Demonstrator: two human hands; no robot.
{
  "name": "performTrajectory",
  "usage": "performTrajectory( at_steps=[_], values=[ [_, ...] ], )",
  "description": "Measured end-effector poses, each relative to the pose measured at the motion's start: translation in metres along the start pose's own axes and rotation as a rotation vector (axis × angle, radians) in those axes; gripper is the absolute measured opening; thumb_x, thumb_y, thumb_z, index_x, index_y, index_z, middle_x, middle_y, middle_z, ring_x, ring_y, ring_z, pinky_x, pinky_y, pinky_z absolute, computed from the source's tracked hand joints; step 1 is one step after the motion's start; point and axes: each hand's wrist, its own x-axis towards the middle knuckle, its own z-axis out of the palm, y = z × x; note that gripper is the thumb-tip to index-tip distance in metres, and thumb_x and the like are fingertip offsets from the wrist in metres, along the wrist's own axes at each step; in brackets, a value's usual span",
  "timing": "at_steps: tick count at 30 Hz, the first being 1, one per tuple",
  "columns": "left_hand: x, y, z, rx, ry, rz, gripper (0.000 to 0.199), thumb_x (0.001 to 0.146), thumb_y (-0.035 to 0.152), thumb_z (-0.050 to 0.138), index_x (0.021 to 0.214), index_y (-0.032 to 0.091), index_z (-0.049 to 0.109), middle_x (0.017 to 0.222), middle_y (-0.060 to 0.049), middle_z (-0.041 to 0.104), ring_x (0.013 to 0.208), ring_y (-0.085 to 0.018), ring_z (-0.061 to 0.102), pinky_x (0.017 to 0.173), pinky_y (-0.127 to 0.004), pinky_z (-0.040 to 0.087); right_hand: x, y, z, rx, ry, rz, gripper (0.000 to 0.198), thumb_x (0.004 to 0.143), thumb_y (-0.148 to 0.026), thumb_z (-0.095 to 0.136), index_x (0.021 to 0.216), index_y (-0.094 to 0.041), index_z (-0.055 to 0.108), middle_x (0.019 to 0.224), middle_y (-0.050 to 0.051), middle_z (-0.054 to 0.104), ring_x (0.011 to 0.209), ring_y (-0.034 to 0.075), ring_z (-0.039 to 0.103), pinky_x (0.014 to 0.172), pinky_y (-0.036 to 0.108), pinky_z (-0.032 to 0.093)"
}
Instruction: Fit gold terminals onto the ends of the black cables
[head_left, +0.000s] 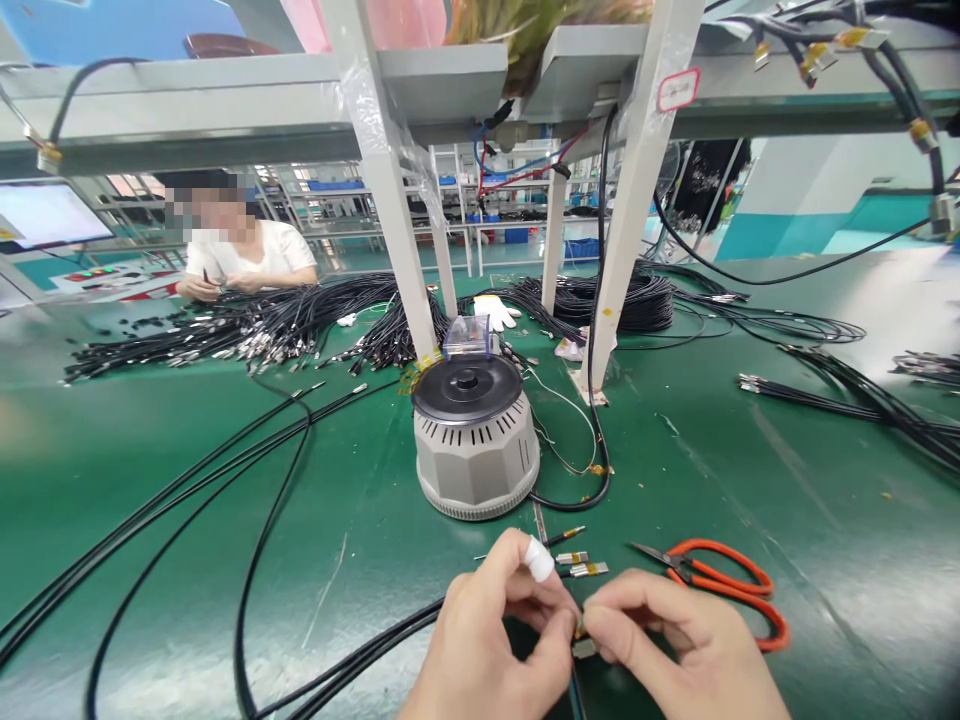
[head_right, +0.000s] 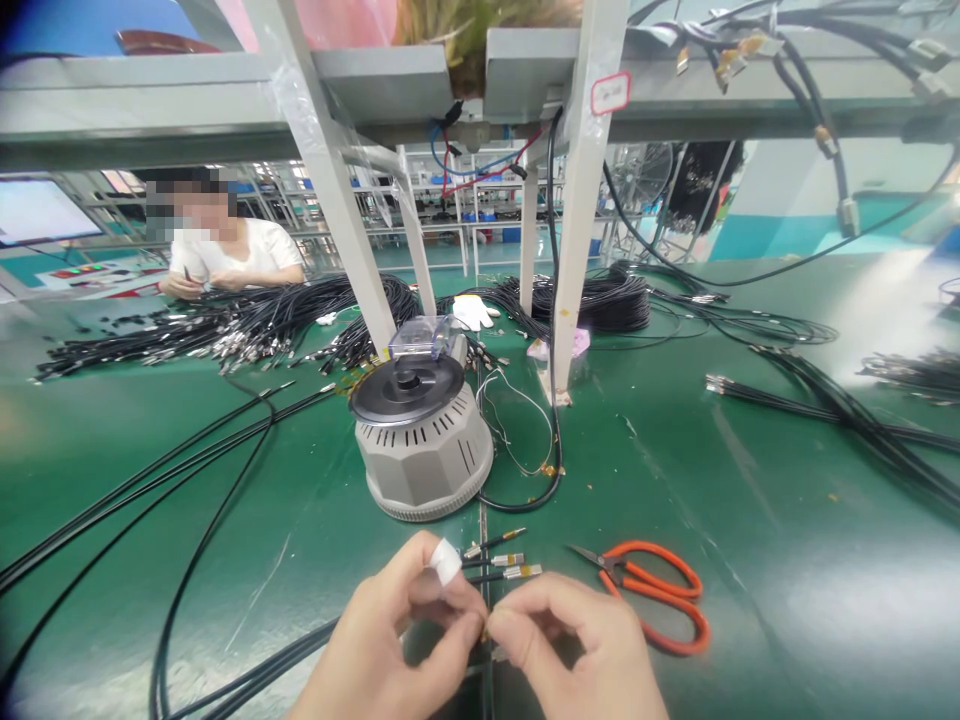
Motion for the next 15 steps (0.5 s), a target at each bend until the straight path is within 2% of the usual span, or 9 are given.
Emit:
performTrajectory(
  at_steps=[3,5,7,11,15],
  values=[
    [0.0016,-0.0011,-0.0051,-0.206,-0.11,-0.144,0.02,0.075,0.017,0.066,0.085,0.02,0.049,0.072,0.003,0.069,0.064,-0.01,0.061,0.065,-0.02,0.049,0.0013,0.0011,-0.0011,0.104,-0.03,0.012,0.018,0.076,-0.036,0.071,0.065,-0.022,0.072,0.061,-0.002,0.066,0.06,0.014,0.062,0.059,0.017,0.05],
    [0.002,-0.0033,-0.0075,-0.277,-0.16,-0.186,0.024,0.075,0.02,0.069,0.09,0.018,0.05,0.076,0.001,0.07,0.066,-0.009,0.061,0.064,-0.02,0.048,0.0019,0.0016,-0.0012,0.179,-0.035,0.044,0.019,0.074,-0.037,0.074,0.064,-0.021,0.072,0.06,-0.002,0.065,0.059,0.014,0.062,0.058,0.017,0.051],
    [0.0016,-0.0054,-0.0075,-0.263,-0.17,-0.165,0.024,0.074,0.016,0.069,0.089,0.018,0.05,0.076,0.001,0.069,0.065,-0.009,0.06,0.064,-0.02,0.048,0.0023,0.0021,-0.0009,0.242,-0.031,0.082,0.02,0.071,-0.039,0.078,0.065,-0.021,0.074,0.059,-0.001,0.066,0.058,0.013,0.062,0.057,0.017,0.051],
    [-0.0012,-0.0068,-0.0025,-0.096,-0.073,-0.008,0.019,0.073,0.008,0.061,0.081,0.02,0.05,0.072,0.003,0.067,0.064,-0.011,0.062,0.065,-0.021,0.052,0.0028,0.0031,0.0,0.329,-0.024,0.138,0.022,0.066,-0.043,0.082,0.07,-0.022,0.078,0.059,0.001,0.07,0.057,0.014,0.064,0.055,0.017,0.053],
    [-0.0022,-0.0064,0.0007,-0.023,-0.007,0.038,0.02,0.074,0.006,0.058,0.086,0.021,0.054,0.071,0.004,0.069,0.063,-0.011,0.063,0.064,-0.02,0.052,0.0037,0.0052,-0.001,0.27,-0.007,0.051,0.017,0.07,-0.04,0.08,0.075,-0.025,0.08,0.069,0.002,0.072,0.062,0.017,0.069,0.06,0.021,0.058]
  ],
)
